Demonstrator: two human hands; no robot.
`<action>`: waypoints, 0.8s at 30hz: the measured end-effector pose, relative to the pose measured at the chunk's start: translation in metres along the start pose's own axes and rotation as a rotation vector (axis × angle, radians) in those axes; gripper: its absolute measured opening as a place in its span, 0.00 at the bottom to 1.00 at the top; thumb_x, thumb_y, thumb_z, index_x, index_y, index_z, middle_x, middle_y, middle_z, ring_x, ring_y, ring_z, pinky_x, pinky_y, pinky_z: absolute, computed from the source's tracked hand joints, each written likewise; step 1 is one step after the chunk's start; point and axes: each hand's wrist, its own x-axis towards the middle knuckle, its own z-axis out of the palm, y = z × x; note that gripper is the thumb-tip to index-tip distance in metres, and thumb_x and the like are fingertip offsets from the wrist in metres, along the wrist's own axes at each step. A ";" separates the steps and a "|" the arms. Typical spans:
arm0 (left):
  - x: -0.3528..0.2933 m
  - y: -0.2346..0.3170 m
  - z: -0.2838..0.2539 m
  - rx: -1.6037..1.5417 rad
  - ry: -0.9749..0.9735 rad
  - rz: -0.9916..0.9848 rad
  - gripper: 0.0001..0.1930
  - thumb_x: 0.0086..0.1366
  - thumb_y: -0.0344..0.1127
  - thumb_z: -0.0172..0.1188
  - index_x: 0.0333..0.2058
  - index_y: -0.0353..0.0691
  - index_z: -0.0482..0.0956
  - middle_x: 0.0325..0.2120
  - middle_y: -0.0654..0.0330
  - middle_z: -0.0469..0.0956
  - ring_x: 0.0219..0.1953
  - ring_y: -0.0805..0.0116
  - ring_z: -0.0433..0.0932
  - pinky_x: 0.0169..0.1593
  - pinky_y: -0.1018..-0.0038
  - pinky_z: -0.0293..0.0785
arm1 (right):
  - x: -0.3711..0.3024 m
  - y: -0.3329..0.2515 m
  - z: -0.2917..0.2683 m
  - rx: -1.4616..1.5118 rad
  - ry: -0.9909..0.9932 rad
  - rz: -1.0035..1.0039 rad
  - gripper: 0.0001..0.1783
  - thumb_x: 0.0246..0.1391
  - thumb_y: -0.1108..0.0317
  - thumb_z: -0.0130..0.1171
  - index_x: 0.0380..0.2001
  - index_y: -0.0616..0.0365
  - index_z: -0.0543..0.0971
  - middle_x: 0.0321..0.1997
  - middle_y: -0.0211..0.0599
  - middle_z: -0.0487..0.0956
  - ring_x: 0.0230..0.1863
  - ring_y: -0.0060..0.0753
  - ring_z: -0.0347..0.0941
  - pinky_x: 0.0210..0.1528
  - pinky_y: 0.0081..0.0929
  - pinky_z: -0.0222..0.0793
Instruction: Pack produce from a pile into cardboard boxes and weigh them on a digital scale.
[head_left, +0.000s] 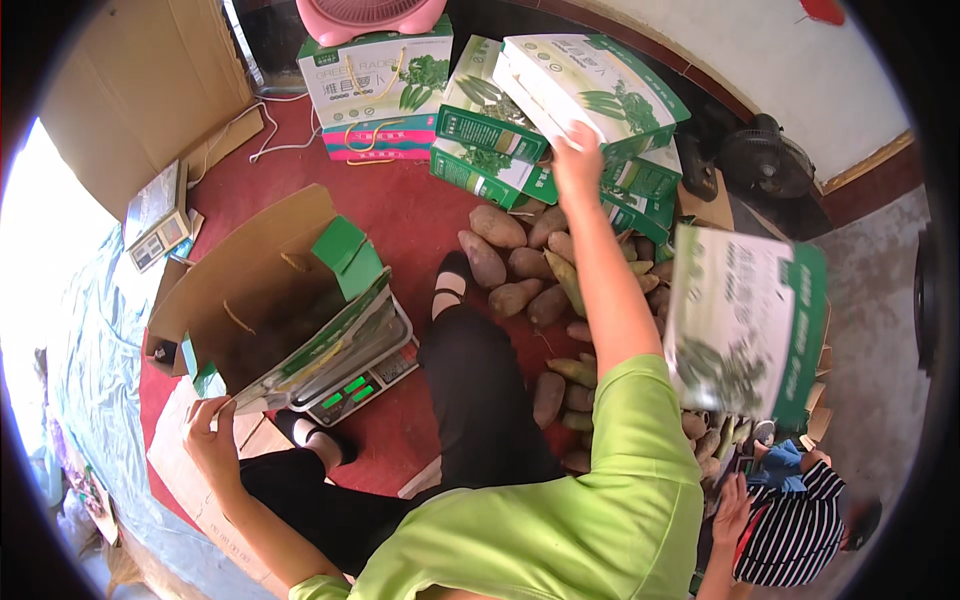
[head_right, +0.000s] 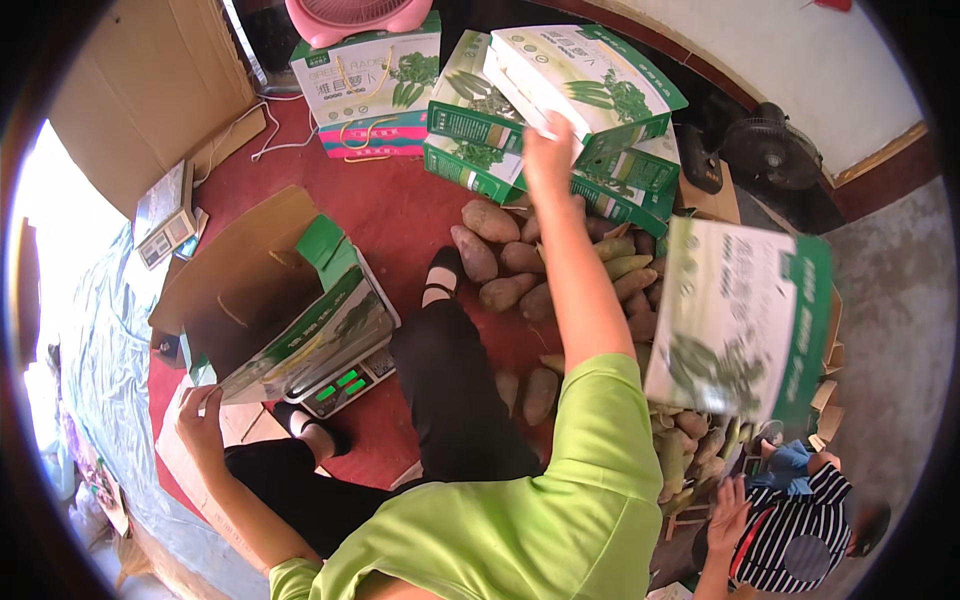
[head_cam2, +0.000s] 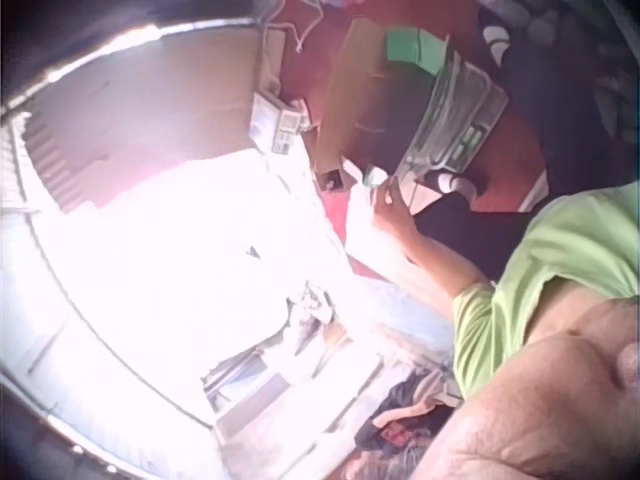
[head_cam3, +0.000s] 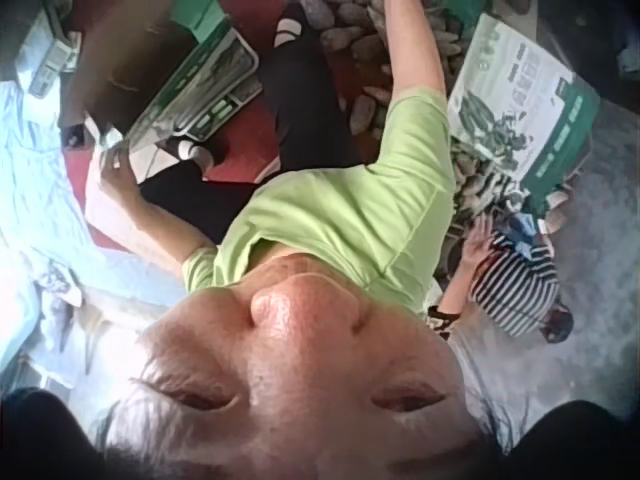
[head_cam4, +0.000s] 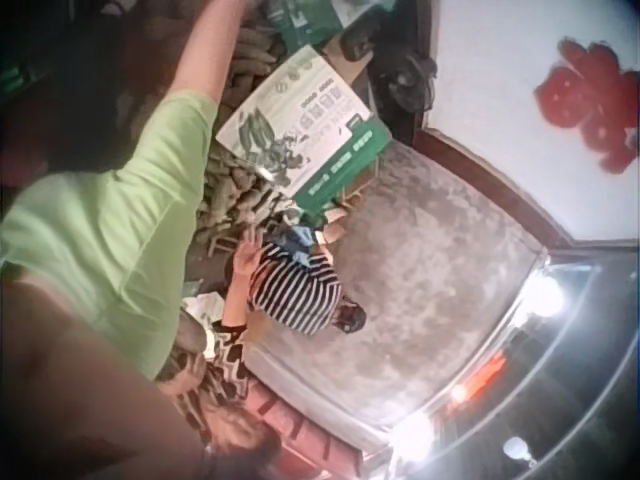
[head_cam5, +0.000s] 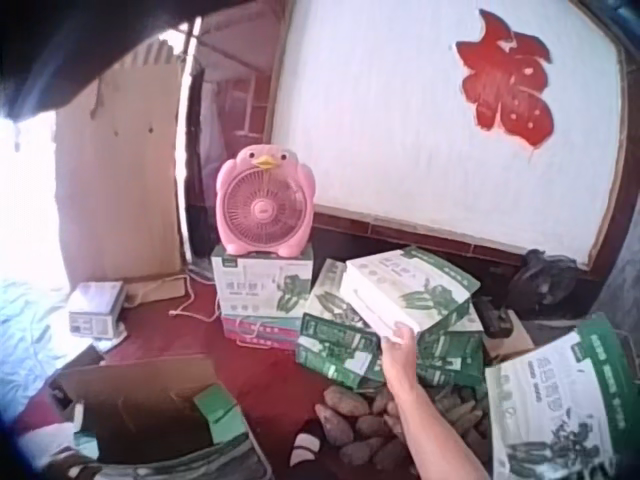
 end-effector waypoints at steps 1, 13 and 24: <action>0.000 -0.002 0.000 -0.014 -0.010 -0.015 0.04 0.51 0.25 0.60 0.27 0.33 0.79 0.23 0.55 0.76 0.29 0.61 0.76 0.34 0.72 0.69 | 0.011 0.020 -0.015 -0.017 0.092 0.079 0.25 0.44 0.72 0.58 0.48 0.66 0.68 0.48 0.48 0.70 0.45 0.40 0.69 0.46 0.30 0.66; 0.003 -0.003 0.003 0.001 0.016 -0.052 0.04 0.50 0.24 0.61 0.27 0.33 0.79 0.23 0.55 0.76 0.28 0.62 0.75 0.35 0.73 0.69 | 0.066 0.076 -0.003 0.168 0.279 0.380 0.50 0.35 0.74 0.63 0.63 0.59 0.49 0.56 0.48 0.64 0.50 0.42 0.66 0.46 0.35 0.65; 0.010 -0.005 0.006 0.027 -0.001 -0.019 0.04 0.51 0.23 0.60 0.28 0.33 0.78 0.23 0.57 0.74 0.28 0.65 0.73 0.35 0.75 0.67 | 0.024 0.012 0.093 0.110 -0.520 0.155 0.34 0.43 0.64 0.63 0.55 0.61 0.66 0.54 0.46 0.70 0.48 0.33 0.70 0.41 0.29 0.68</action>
